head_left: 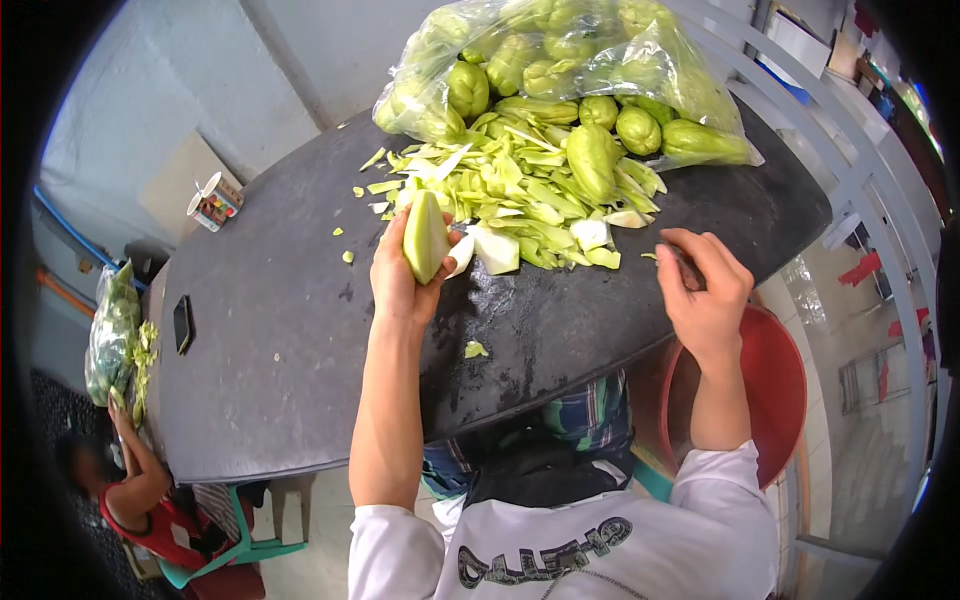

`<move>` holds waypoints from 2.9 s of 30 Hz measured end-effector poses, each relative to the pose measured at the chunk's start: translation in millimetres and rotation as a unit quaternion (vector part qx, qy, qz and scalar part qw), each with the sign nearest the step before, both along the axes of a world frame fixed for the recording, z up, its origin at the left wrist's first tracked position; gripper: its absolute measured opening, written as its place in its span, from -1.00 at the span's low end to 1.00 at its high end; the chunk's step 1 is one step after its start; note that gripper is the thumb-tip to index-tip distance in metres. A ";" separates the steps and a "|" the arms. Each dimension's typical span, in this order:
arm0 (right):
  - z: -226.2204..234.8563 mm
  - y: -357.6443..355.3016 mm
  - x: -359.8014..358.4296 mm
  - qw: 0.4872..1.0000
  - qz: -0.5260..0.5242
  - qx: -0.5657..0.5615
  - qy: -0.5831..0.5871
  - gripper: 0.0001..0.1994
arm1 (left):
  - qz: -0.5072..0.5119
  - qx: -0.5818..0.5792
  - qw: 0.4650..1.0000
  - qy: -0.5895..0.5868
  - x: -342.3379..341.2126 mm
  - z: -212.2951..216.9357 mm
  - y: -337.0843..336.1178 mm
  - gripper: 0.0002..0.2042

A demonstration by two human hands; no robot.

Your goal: The person peels a chayote with a cleaver, moving the skins to a pile on the table and placing the peeled vegetable into a bucket.

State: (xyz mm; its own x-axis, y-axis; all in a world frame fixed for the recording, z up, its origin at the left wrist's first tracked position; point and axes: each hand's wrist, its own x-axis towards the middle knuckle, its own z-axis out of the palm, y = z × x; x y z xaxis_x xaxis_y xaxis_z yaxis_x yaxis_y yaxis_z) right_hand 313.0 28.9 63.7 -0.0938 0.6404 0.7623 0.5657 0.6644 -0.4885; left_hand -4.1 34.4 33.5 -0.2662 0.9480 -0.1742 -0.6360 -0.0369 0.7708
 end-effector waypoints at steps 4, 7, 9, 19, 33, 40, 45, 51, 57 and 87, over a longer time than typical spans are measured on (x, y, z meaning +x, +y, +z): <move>9.3 -11.1 50.8 0.998 -0.062 0.011 0.021 -0.91 | -0.067 0.001 0.998 -0.021 54.9 18.3 -15.4 -0.61; 18.4 -16.7 84.7 0.990 -0.124 -0.051 0.037 -0.90 | -0.249 -0.012 0.950 -0.190 116.9 10.2 -62.6 -0.58; 26.7 -23.5 104.7 0.981 -0.169 -0.051 0.084 -0.88 | -0.346 -0.059 0.905 -0.240 166.6 -6.8 -84.4 -0.55; 29.1 -71.6 195.3 0.917 -0.261 0.056 0.296 -0.86 | -0.330 -0.265 0.897 -0.128 356.4 -164.8 -71.7 -0.57; 18.5 -41.4 151.9 0.934 -0.171 -0.005 0.313 -0.91 | -0.410 0.166 0.794 0.418 226.3 -6.7 -49.5 -0.87; 29.5 -44.9 131.1 0.942 -0.134 -0.023 0.306 -0.91 | 0.025 0.257 0.651 0.714 143.0 26.6 80.2 -0.39; 23.8 -40.4 126.1 0.951 -0.118 -0.023 0.286 -0.91 | 0.003 0.097 0.608 0.788 150.0 20.1 118.8 -0.31; 25.8 -43.4 118.8 0.953 -0.115 -0.019 0.279 -0.92 | -0.067 -0.041 0.554 0.829 187.4 10.5 166.8 -0.06; 15.1 -43.1 119.4 0.959 -0.080 -0.062 0.264 -0.92 | -0.089 -0.022 0.714 0.694 143.1 -1.8 194.9 -0.10; 6.1 26.8 -198.3 0.891 0.234 0.328 -0.210 -0.72 | -0.002 0.230 0.967 0.106 -67.2 -19.3 -19.9 -0.65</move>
